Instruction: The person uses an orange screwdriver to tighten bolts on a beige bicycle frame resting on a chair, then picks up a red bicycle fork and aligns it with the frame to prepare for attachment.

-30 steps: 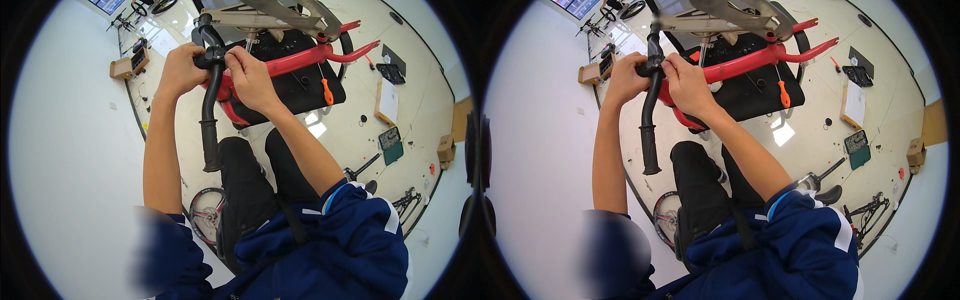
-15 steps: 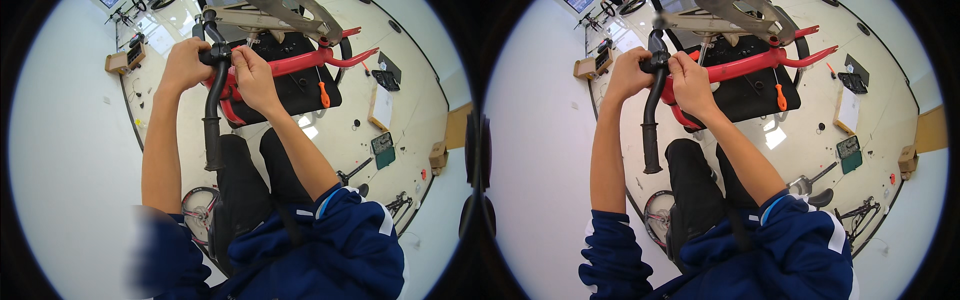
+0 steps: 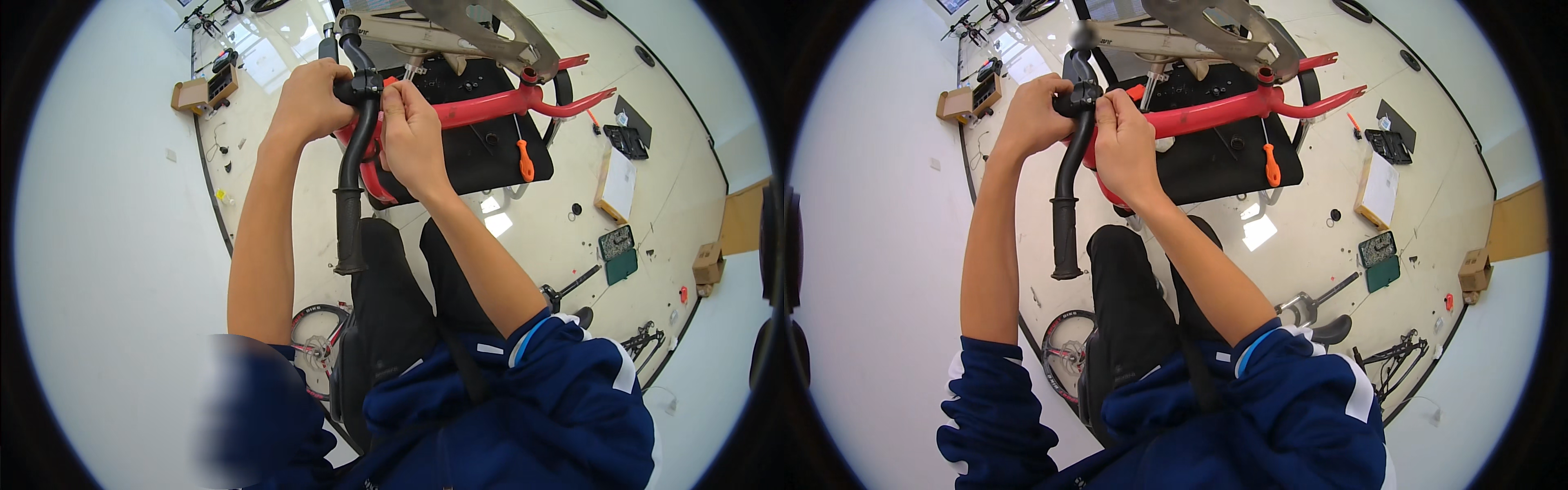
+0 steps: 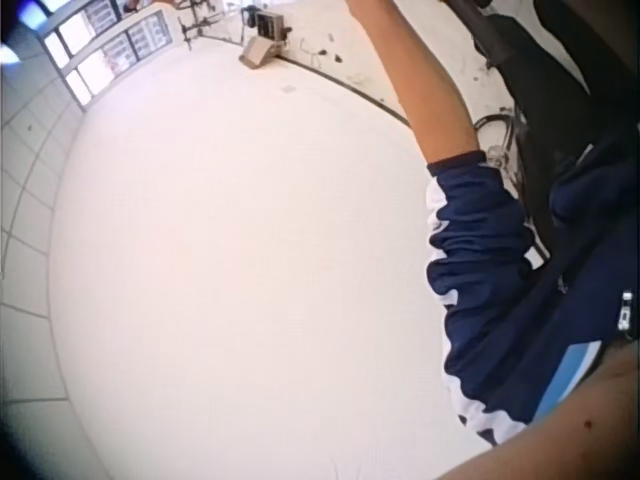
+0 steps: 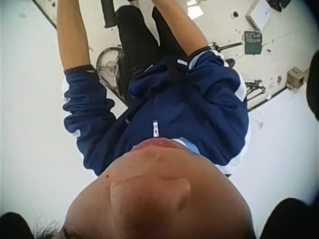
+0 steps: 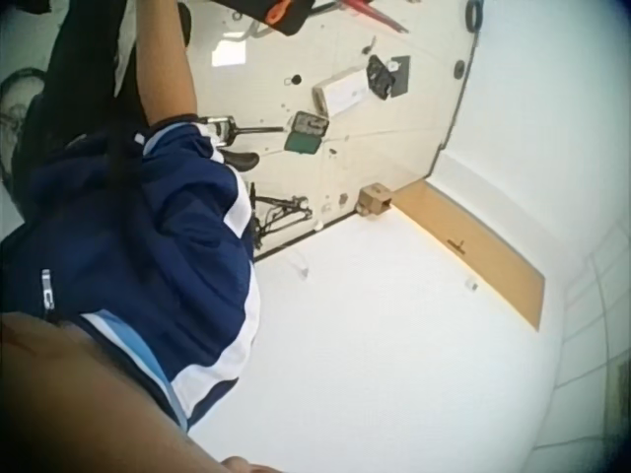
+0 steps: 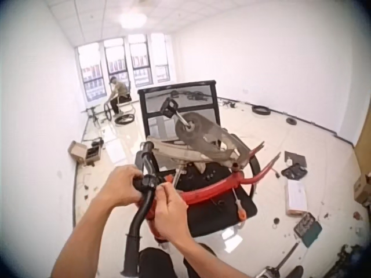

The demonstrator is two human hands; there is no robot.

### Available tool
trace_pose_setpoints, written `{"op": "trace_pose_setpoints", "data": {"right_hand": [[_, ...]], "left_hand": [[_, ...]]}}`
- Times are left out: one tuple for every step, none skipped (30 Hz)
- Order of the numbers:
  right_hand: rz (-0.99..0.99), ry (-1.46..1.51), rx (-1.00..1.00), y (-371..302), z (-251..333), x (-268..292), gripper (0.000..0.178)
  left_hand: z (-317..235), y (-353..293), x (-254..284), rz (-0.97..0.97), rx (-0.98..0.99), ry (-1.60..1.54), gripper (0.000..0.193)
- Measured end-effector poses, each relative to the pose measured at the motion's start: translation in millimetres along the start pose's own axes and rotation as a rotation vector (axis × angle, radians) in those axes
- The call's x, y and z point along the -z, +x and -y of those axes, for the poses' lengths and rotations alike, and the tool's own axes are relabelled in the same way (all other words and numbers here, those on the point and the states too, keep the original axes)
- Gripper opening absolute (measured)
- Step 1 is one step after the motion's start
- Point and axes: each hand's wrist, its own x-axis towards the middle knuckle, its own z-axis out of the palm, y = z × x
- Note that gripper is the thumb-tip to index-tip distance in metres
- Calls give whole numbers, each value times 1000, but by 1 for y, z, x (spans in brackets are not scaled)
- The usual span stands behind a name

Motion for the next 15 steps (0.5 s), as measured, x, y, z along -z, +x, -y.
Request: {"op": "trace_pose_setpoints", "data": {"right_hand": [[-4,-64,65,3,-1,2,29],[-8,-129,130,4,-1,4,30],[104,-143,-33,4,13,8,36],[155,-122,-100,5,21,10,37],[205,-102,-167,6,26,12,39],[248,-85,-234,7,28,15,40],[255,-81,-224,8,26,15,43],[261,-73,-279,8,27,16,43],[269,-63,-334,8,33,17,42],[275,-54,-389,8,37,18,42],[265,-102,-327,9,37,18,41],[242,-152,-271,11,33,19,41],[218,-201,-232,8,29,19,41],[259,-296,-146,11,27,19,41],[296,-390,-59,11,28,19,41]], "left_hand": [[-2,0,0,-6,0,7,39],[-3,0,-1,-11,-1,13,39],[1,-5,-2,-28,-8,11,38],[2,-5,-3,-52,-25,5,37],[4,-5,-4,-75,-43,-1,37],[2,-5,-3,-54,-25,15,38],[-1,-4,0,-31,-8,31,39],[-2,-4,0,-9,9,47,40],[-2,-3,0,-8,1,46,40],[-1,-2,-1,-7,-8,43,41],[0,1,-2,-5,-18,40,42],[2,5,-5,-39,-52,45,43],[8,5,-10,-56,-79,45,44],[13,6,-13,-72,-108,43,45],[17,6,-11,-25,-38,-20,48]]}}
